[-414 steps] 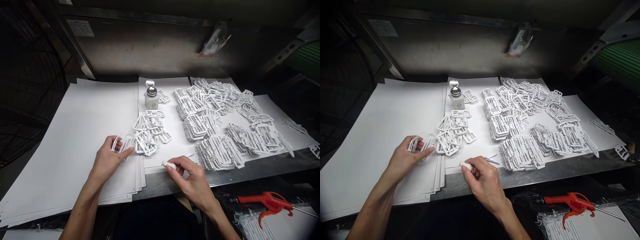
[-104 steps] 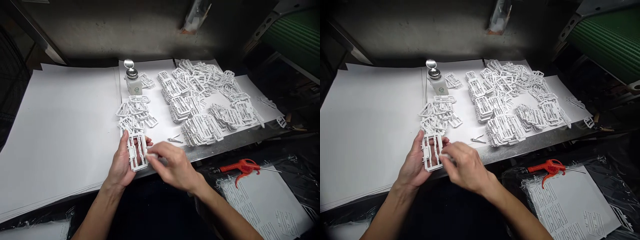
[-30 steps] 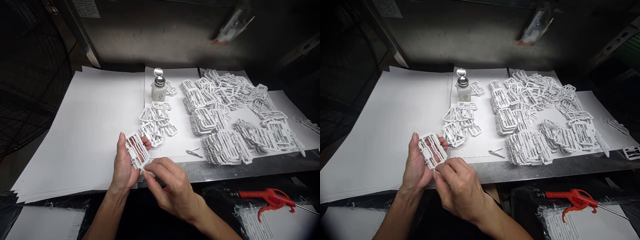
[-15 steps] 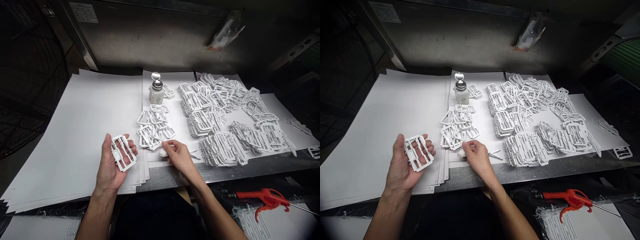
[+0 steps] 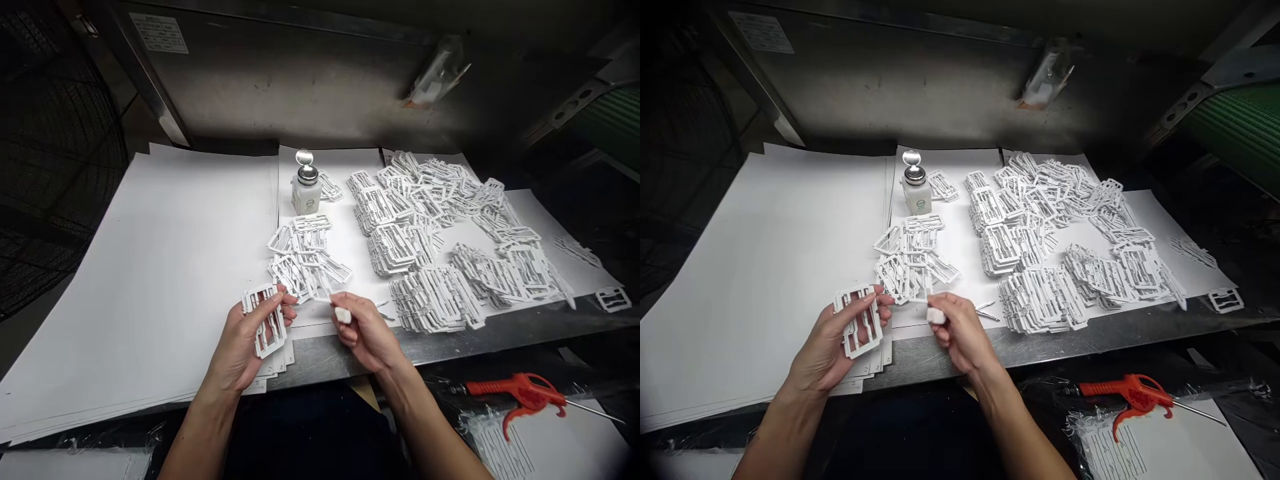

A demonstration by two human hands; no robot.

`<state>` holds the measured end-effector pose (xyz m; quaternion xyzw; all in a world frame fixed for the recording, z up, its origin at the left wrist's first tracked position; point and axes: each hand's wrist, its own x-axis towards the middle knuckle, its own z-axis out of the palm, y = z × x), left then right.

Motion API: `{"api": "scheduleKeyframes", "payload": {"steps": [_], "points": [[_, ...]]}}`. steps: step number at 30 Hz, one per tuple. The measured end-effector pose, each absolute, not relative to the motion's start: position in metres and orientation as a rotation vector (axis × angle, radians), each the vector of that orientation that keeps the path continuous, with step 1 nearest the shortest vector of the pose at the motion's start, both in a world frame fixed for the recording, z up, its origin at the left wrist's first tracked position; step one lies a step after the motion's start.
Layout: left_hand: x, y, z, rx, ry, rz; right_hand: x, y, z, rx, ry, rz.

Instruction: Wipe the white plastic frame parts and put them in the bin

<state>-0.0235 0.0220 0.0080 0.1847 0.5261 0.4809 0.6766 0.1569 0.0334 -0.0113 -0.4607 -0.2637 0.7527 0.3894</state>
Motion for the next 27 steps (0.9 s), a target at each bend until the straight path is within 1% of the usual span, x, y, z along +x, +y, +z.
{"api": "scheduleKeyframes", "payload": {"steps": [5, 9, 14, 19, 22, 27], "points": [[-0.012, 0.016, 0.007, 0.419, 1.259, 1.016, 0.162, 0.005, -0.006, -1.13, -0.813, 2.025], [-0.01, 0.009, 0.006, 0.404, 1.241, 1.025, 0.165, -0.003, -0.003, -1.203, -1.035, 1.967], [-0.01, 0.003, 0.005, 0.467, 1.199, 1.018, 0.175, -0.004, -0.002, -1.242, -1.149, 1.942], [-0.009, -0.001, 0.0, 0.52, 1.28, 1.024, 0.191, 0.005, 0.004, -1.35, -1.159, 1.63], [-0.008, -0.003, -0.004, 0.574, 1.314, 1.028, 0.187, 0.014, 0.015, -1.318, -1.173, 1.464], [-0.005, -0.005, -0.005, 0.751, 1.364, 1.028, 0.156, 0.027, 0.027, -1.174, -1.566, 1.087]]}}
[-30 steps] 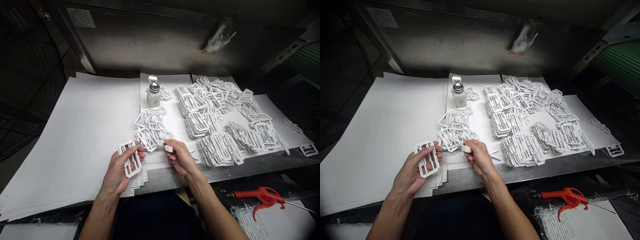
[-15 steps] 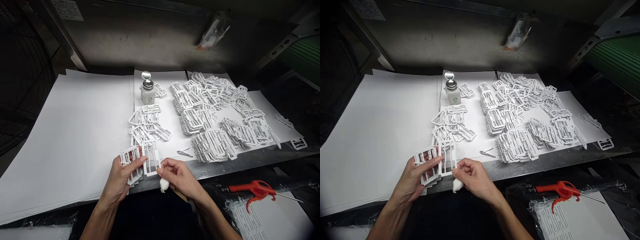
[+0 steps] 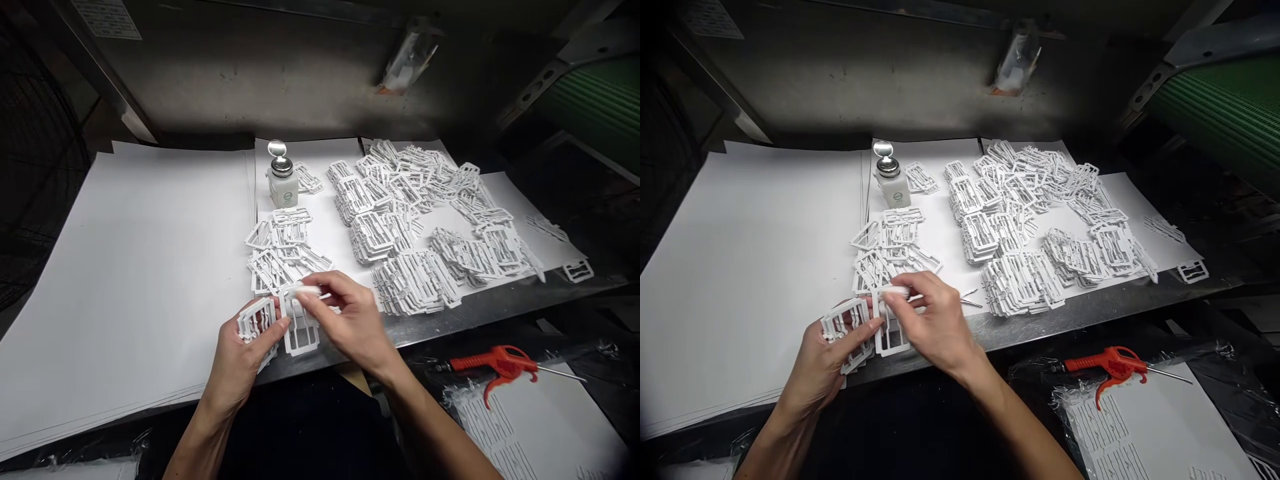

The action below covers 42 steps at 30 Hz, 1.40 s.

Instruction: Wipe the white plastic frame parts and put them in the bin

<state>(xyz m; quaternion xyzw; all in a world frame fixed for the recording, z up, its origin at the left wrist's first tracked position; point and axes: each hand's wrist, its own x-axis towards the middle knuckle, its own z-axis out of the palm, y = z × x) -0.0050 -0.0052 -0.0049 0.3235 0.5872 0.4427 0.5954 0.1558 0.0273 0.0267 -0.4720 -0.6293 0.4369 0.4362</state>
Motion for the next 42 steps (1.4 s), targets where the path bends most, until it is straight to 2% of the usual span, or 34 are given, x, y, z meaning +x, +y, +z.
{"api": "scheduleKeyframes", "payload": {"steps": [3, 7, 15, 23, 32, 42], "points": [[-0.006, -0.006, -0.004, 0.822, 1.396, 1.018, 0.15, 0.035, 0.025, -1.152, -1.741, 0.843], [-0.01, -0.006, 0.001, 0.828, 1.417, 0.942, 0.17, 0.04, 0.025, -1.256, -1.758, 0.705], [-0.02, 0.0, 0.021, 1.051, 1.336, 0.621, 0.199, 0.05, 0.044, -1.053, -2.424, 0.968], [-0.032, 0.007, 0.021, 1.247, 1.161, 0.453, 0.198, 0.059, 0.058, -0.942, -2.739, 1.091], [-0.027, 0.013, 0.028, 1.318, 1.131, 0.335, 0.194, 0.059, 0.062, -0.926, -2.916, 0.972], [-0.025, 0.016, 0.029, 1.265, 1.126, 0.32, 0.188, 0.051, 0.056, -0.932, -3.03, 0.673]]}}
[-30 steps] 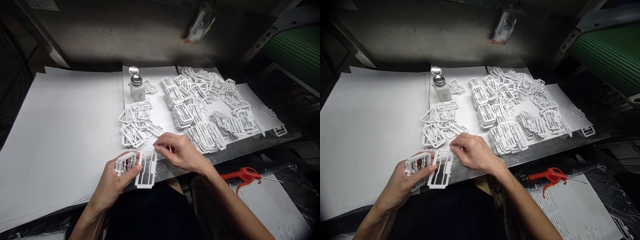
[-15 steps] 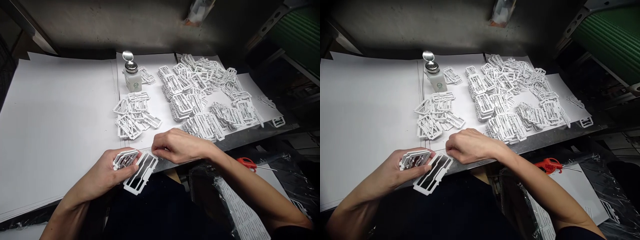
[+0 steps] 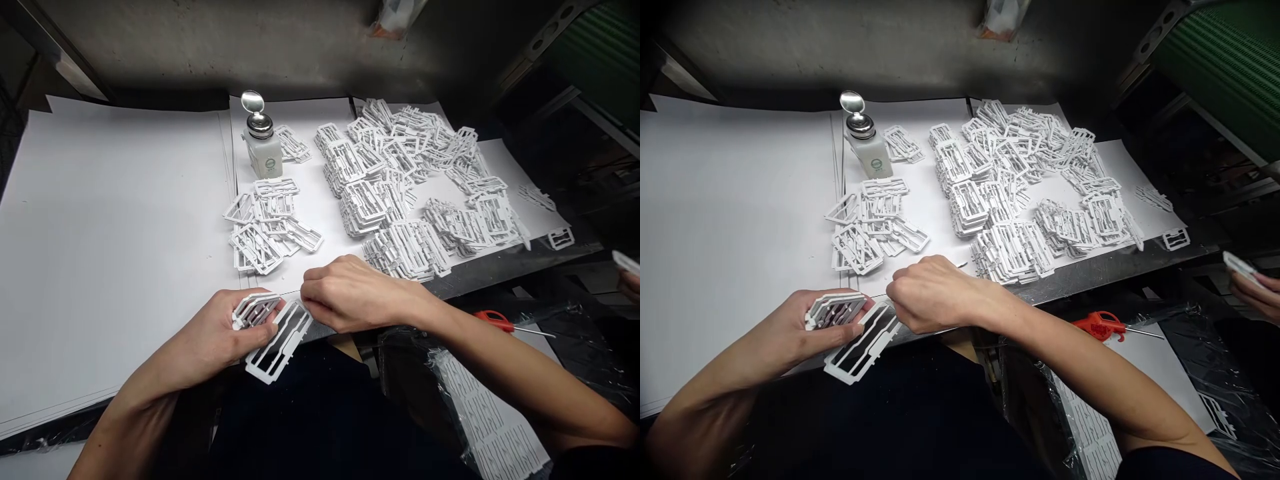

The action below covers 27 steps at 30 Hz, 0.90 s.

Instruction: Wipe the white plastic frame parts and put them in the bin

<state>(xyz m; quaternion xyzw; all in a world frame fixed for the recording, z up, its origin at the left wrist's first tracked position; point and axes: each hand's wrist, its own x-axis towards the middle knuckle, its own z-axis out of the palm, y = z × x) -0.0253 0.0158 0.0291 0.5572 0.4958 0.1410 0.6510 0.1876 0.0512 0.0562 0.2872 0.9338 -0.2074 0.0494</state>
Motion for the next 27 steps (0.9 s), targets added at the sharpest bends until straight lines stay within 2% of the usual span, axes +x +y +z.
{"api": "scheduleKeyframes", "payload": {"steps": [5, 16, 22, 27], "points": [[-0.026, 0.015, 0.026, 1.205, 1.146, 0.371, 0.193, 0.05, 0.05, 0.949, 2.866, -0.7], [-0.027, 0.015, 0.021, 1.193, 1.178, 0.363, 0.203, 0.053, 0.048, 1.023, 2.79, -1.09], [-0.025, 0.017, 0.022, 1.235, 1.164, 0.313, 0.199, 0.054, 0.054, 0.974, 2.776, -0.951], [-0.022, 0.019, 0.025, 1.252, 1.147, 0.269, 0.194, 0.054, 0.057, 0.918, 2.802, -0.705]]}}
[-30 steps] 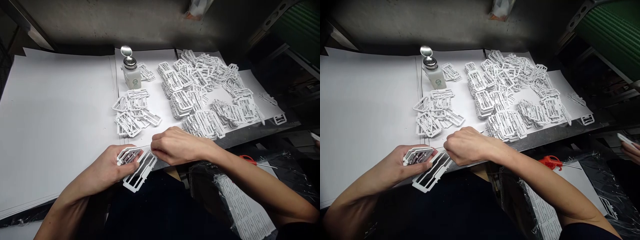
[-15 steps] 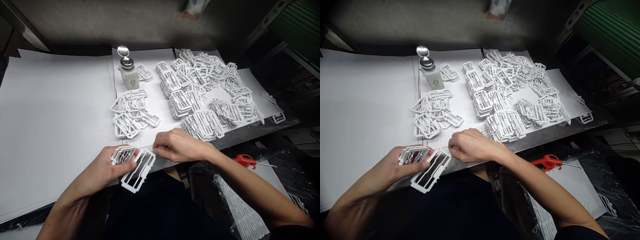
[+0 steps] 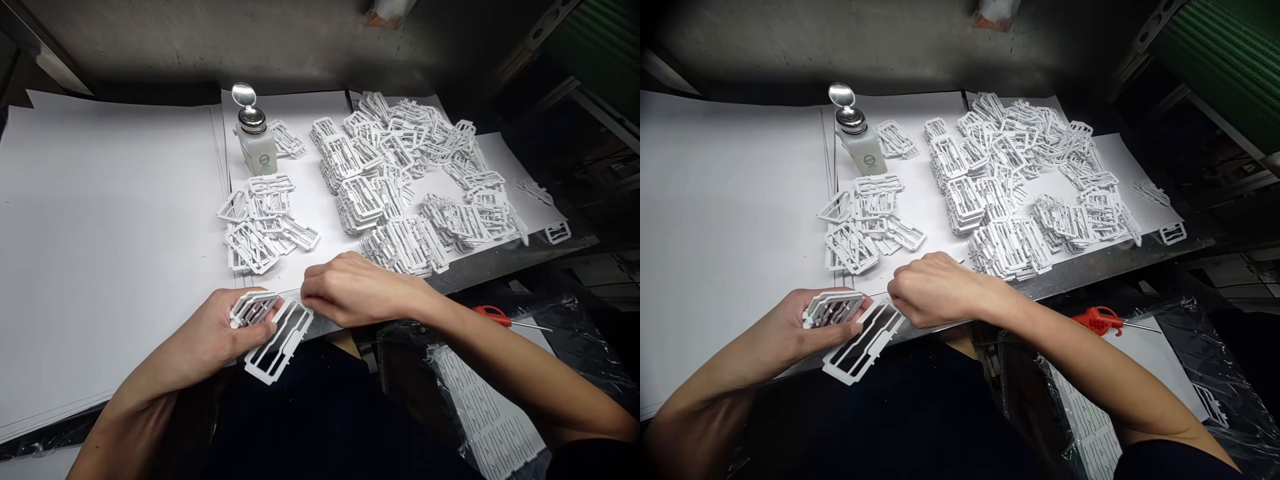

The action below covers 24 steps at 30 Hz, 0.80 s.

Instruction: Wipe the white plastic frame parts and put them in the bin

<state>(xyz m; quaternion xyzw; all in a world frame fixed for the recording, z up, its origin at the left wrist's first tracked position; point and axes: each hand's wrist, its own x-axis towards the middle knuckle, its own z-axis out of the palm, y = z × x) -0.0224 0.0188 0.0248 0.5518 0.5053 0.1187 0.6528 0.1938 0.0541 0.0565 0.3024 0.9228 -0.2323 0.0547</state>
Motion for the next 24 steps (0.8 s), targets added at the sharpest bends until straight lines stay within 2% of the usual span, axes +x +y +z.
{"api": "scheduleKeyframes", "payload": {"steps": [9, 24], "points": [[-0.024, 0.02, 0.026, 1.231, 1.178, 0.259, 0.183, 0.047, 0.053, 0.93, 2.812, -0.488], [-0.027, 0.023, 0.024, 1.192, 1.174, 0.277, 0.201, 0.046, 0.042, 1.17, 2.805, -0.777]]}}
